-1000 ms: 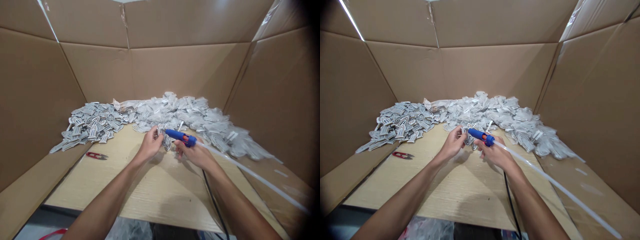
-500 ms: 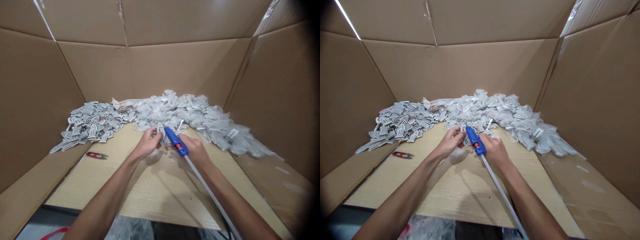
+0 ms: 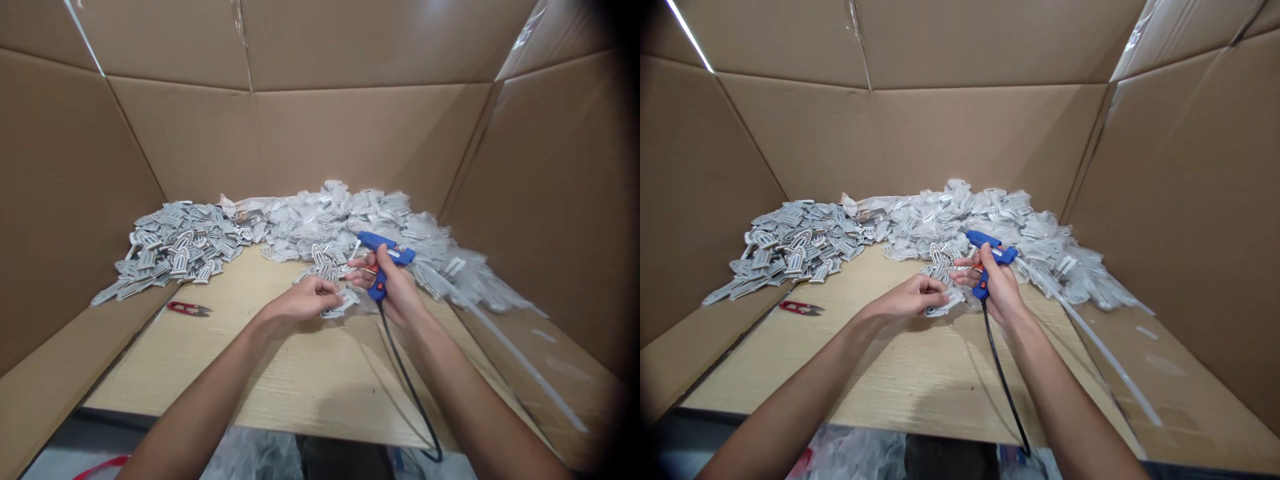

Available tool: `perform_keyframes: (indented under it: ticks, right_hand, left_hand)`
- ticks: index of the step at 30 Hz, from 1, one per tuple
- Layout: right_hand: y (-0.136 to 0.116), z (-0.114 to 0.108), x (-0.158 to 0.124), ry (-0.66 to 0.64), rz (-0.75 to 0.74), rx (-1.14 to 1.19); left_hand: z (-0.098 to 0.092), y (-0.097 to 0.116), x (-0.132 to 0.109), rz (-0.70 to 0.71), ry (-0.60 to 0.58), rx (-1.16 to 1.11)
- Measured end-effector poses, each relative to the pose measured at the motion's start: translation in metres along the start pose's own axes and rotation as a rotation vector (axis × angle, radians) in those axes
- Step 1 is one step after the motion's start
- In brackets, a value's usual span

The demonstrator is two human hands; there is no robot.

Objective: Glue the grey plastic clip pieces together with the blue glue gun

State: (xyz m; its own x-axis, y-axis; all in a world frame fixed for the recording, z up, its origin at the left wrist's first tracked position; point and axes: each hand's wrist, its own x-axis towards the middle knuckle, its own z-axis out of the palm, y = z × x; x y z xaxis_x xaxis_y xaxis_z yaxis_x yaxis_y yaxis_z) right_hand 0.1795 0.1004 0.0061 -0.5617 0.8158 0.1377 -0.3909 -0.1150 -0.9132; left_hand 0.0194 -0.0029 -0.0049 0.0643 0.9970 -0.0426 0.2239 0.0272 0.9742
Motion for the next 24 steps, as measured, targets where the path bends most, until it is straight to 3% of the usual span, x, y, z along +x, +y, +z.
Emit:
perform_keyframes:
  ticks: [5,8,10,13,17,24]
  right_hand:
    - [0.003,-0.011,0.002,-0.054,-0.031,-0.373]
    - [0.011,-0.015,0.006,-0.063,0.000,-0.578]
    - [0.014,-0.016,0.007,-0.051,-0.004,-0.557]
    - [0.014,-0.013,0.007,-0.074,-0.019,-0.329]
    - [0.005,-0.010,0.003,-0.072,-0.017,-0.150]
    - [0.007,-0.016,0.004,-0.053,0.008,-0.401]
  left_hand:
    - [-0.002,-0.004,0.005,-0.011,0.147,-0.030]
    - [-0.001,-0.004,0.005,-0.023,0.112,-0.059]
    - [0.001,-0.002,0.003,-0.031,0.066,-0.057]
    - [0.004,-0.001,0.000,-0.021,0.035,-0.045]
    - [0.004,-0.003,0.001,-0.040,0.042,-0.024]
    - [0.000,-0.001,0.004,-0.028,0.136,-0.112]
